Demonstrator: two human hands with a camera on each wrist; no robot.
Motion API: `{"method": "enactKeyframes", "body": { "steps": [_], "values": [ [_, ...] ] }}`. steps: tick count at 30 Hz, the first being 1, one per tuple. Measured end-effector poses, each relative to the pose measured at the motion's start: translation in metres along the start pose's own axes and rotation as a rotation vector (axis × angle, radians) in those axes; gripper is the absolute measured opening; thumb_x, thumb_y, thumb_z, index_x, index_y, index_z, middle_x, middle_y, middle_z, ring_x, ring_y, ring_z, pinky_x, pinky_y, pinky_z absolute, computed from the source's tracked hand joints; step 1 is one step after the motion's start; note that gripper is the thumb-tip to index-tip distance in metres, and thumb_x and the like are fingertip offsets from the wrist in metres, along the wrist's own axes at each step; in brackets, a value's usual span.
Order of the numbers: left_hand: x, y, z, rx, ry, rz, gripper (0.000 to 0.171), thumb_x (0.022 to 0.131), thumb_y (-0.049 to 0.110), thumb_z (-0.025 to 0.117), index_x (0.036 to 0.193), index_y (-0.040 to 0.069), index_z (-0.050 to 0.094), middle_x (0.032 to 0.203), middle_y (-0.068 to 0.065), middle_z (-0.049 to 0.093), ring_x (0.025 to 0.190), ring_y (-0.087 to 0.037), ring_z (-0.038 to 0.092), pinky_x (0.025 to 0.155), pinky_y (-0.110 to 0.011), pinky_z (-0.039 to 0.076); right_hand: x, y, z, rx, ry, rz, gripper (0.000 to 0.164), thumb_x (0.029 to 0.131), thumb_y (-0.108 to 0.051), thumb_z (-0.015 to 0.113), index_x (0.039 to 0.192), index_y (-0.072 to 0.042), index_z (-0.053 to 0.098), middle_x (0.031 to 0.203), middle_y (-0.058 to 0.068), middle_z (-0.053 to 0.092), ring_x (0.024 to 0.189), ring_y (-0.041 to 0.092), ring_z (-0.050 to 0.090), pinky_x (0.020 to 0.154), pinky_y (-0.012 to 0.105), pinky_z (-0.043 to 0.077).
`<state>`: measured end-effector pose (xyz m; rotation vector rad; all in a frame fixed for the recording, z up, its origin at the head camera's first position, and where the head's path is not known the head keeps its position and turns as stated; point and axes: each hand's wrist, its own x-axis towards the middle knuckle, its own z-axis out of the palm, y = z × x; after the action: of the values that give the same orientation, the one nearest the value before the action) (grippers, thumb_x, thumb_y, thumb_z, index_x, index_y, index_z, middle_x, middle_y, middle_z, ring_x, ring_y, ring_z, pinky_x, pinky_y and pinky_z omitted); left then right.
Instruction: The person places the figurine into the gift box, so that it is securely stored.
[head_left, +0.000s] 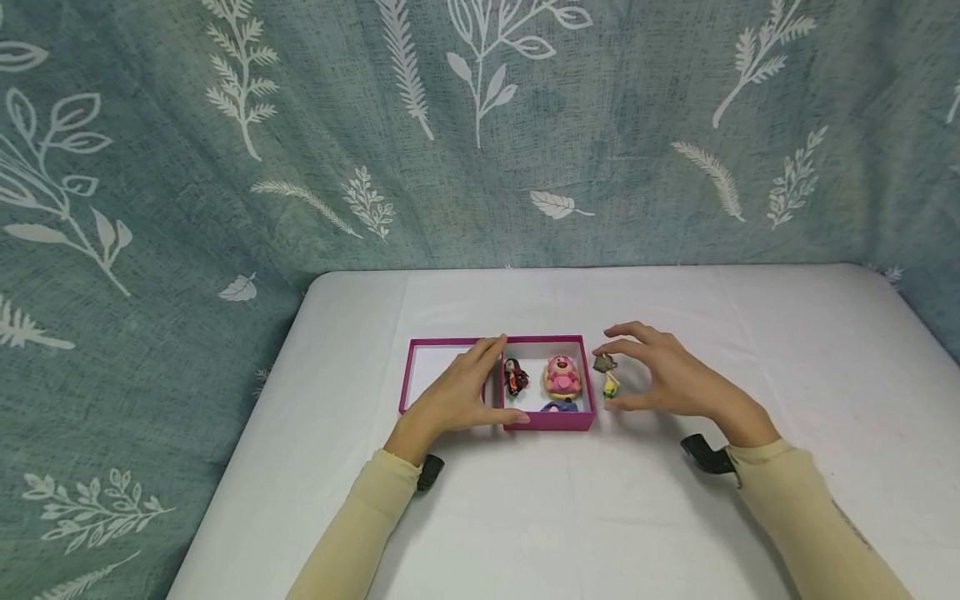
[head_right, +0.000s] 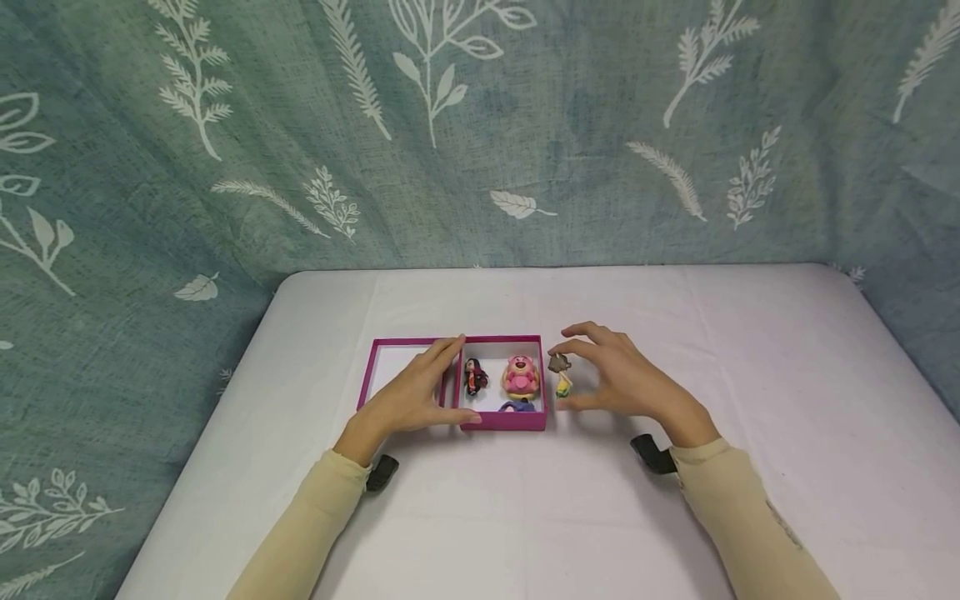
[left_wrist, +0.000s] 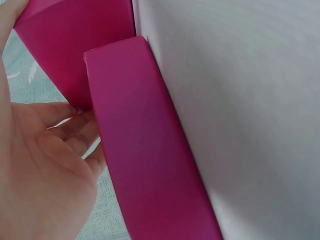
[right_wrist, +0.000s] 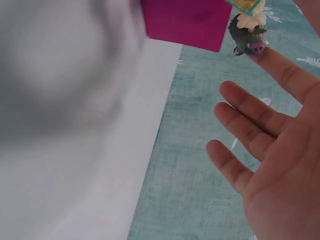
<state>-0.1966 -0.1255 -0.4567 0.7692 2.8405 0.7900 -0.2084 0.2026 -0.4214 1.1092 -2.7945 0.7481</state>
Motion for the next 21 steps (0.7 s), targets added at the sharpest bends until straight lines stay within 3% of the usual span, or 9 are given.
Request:
{"method": "enactKeyframes", "body": {
  "steps": [12, 21],
  "values": [
    [0.000, 0.000, 0.001, 0.002, -0.014, -0.036, 0.118, 0.070, 0.071, 0.073, 0.159, 0.021, 0.013, 0.162, -0.006, 0.024, 0.146, -0.028, 0.031, 0.116, -0.049, 0.032, 0.039, -0.018, 0.000, 0.142, -0.100, -0.051, 0.067, 0.073, -0.041, 0.086, 0.132, -0.020, 0.061, 0.145, 0.012, 0.044, 0.132, 0.037, 0.041, 0.103, 0.065, 0.029],
    [0.000, 0.000, 0.001, -0.006, -0.004, -0.017, 0.120, 0.070, 0.073, 0.072, 0.158, 0.015, 0.015, 0.161, -0.005, 0.025, 0.145, -0.029, 0.032, 0.115, -0.051, 0.033, 0.066, -0.026, 0.011, 0.159, -0.220, -0.084, 0.068, 0.071, -0.044, 0.086, 0.131, -0.023, 0.063, 0.148, 0.013, 0.040, 0.135, 0.039, 0.037, 0.105, 0.066, 0.027]
  ]
}}
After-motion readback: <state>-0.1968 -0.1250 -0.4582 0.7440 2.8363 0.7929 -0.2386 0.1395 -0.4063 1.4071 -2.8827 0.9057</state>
